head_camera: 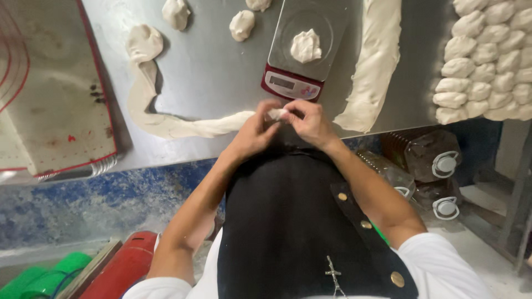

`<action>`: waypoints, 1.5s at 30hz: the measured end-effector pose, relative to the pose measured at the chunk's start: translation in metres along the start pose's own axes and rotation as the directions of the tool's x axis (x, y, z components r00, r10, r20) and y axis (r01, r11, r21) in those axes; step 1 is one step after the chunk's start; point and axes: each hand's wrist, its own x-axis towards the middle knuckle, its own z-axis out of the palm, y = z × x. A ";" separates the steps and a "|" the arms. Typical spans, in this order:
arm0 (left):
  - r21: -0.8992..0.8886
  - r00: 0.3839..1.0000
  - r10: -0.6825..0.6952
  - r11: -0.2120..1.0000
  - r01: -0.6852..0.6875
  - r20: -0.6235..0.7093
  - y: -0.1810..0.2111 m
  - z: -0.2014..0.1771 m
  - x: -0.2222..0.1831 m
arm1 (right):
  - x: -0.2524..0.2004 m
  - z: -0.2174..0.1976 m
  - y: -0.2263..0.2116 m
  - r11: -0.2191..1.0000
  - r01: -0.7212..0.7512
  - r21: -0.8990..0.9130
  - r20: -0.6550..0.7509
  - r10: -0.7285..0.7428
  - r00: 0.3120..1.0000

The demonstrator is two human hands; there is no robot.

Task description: The person portions dough by hand, weighing pieces on a scale and placing them onto a tray.

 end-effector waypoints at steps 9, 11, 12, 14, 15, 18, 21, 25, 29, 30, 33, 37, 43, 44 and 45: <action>0.668 0.974 -0.130 0.744 -0.029 0.187 -0.013 0.008 0.030 | -0.001 -0.031 0.007 0.818 -0.021 0.575 -0.116 0.106 0.988; 0.580 0.985 -0.080 0.814 -0.023 0.153 -0.012 0.007 0.033 | 0.020 -0.048 -0.003 0.923 0.066 0.379 -0.280 0.046 0.959; 0.488 0.992 -0.004 0.870 -0.061 0.130 -0.010 0.008 0.030 | 0.027 -0.056 -0.008 0.972 0.113 0.207 -0.324 -0.041 0.945; 0.362 0.994 0.053 0.928 -0.085 0.098 -0.006 0.005 0.027 | 0.040 -0.059 -0.011 0.986 0.138 -0.097 -0.329 -0.163 0.930; 0.332 0.995 0.036 0.941 -0.066 0.098 -0.004 0.001 0.026 | 0.047 -0.054 -0.010 0.967 0.124 -0.222 -0.303 -0.189 0.934; 0.211 1.000 0.009 0.978 -0.008 -0.004 0.002 0.000 0.017 | 0.054 -0.041 -0.001 0.861 0.184 -0.475 -0.241 -0.328 0.913; 0.135 0.982 -0.138 0.979 0.156 -0.131 -0.003 -0.006 0.015 | 0.053 -0.035 -0.004 0.909 0.177 -0.378 -0.254 -0.285 0.924; -0.334 0.976 -0.155 0.938 0.098 -0.150 -0.026 -0.007 0.013 | 0.036 -0.025 -0.030 0.995 -0.007 -0.098 0.007 0.008 1.000; -0.223 0.978 -0.091 0.974 0.047 -0.189 -0.030 -0.004 0.014 | 0.021 -0.006 -0.047 0.967 0.240 -0.083 0.155 -0.226 0.962; -0.167 0.973 -0.112 0.983 0.079 -0.201 -0.025 -0.003 0.014 | 0.021 -0.001 -0.047 0.977 0.195 -0.088 0.144 -0.181 0.973; 0.047 0.964 -0.167 0.983 0.180 -0.205 -0.002 -0.007 0.014 | 0.019 0.005 -0.039 0.967 0.219 -0.131 0.046 -0.214 0.976; 0.164 0.995 -0.093 0.982 0.099 -0.039 0.022 0.000 0.001 | 0.021 0.011 -0.032 0.994 0.101 0.036 -0.119 -0.096 0.988; 0.447 0.969 -0.149 0.893 0.047 0.195 0.019 0.007 0.012 | 0.067 -0.018 -0.028 0.953 0.161 0.255 -0.305 -0.078 0.949; 0.341 0.975 -0.151 0.936 0.088 0.163 0.021 -0.002 0.012 | 0.064 -0.027 -0.025 0.974 0.210 0.087 -0.329 -0.171 0.929; 0.229 0.979 -0.157 0.966 0.124 0.132 0.024 -0.015 0.009 | 0.061 -0.034 -0.021 0.964 0.251 -0.085 -0.334 -0.265 0.905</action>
